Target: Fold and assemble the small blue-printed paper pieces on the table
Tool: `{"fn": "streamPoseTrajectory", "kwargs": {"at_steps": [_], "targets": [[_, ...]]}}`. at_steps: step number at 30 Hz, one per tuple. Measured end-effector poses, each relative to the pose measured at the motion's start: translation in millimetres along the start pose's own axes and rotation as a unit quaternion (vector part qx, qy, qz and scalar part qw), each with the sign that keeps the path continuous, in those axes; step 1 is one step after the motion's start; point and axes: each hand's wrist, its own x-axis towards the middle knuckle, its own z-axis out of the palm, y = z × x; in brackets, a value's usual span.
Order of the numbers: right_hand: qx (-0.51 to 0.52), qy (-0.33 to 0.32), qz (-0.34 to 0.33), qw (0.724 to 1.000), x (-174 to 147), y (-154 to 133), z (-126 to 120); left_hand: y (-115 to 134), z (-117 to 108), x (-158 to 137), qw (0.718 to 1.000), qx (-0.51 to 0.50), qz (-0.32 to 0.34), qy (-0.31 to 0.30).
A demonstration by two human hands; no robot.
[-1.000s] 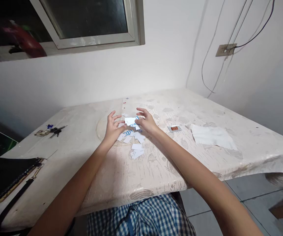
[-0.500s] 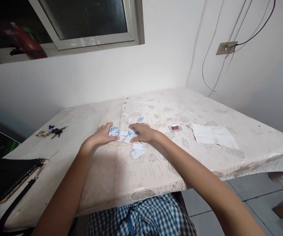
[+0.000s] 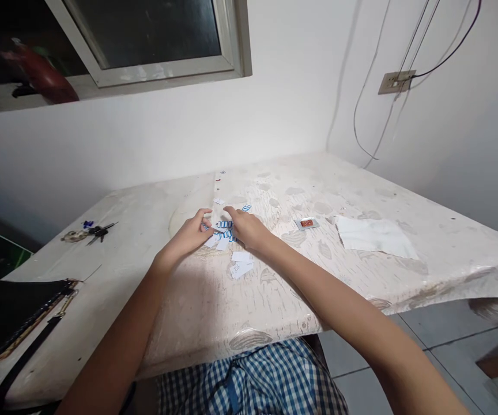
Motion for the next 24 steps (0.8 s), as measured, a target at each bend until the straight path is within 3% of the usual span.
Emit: {"fn": "streamPoseTrajectory", "kwargs": {"at_steps": [5, 8, 10, 12, 15, 17, 19, 21, 24], "targets": [[0.060, 0.080, 0.033, 0.994, 6, 18, -1, -11, -1, 6, 0.994, -0.009, 0.011, 0.111], [0.176, 0.152, 0.105, 0.967, 12, 27, 0, -19, 2, 12, 0.980, -0.112, -0.013, 0.165], [0.300, 0.180, 0.175, 0.920, 16, 27, -1, -20, 4, 16, 0.958, -0.214, -0.038, 0.189], [0.437, 0.183, 0.222, 0.852, 19, 23, -5, -15, 6, 18, 0.930, -0.312, -0.040, 0.190], [0.600, 0.160, 0.218, 0.753, 21, 13, -14, -2, 7, 16, 0.897, -0.420, -0.008, 0.138], [0.657, 0.130, 0.191, 0.718, 19, 9, -21, 6, 6, 12, 0.880, -0.467, 0.009, 0.086], [0.670, 0.101, 0.165, 0.717, 17, 10, -28, 12, 1, 7, 0.865, -0.498, 0.013, 0.055], [0.653, 0.086, 0.146, 0.738, 14, 15, -34, 15, -7, 5, 0.851, -0.522, 0.005, 0.060], [0.555, 0.075, 0.131, 0.818, 11, 24, -40, 11, -23, 5, 0.830, -0.544, -0.013, 0.121]]}}
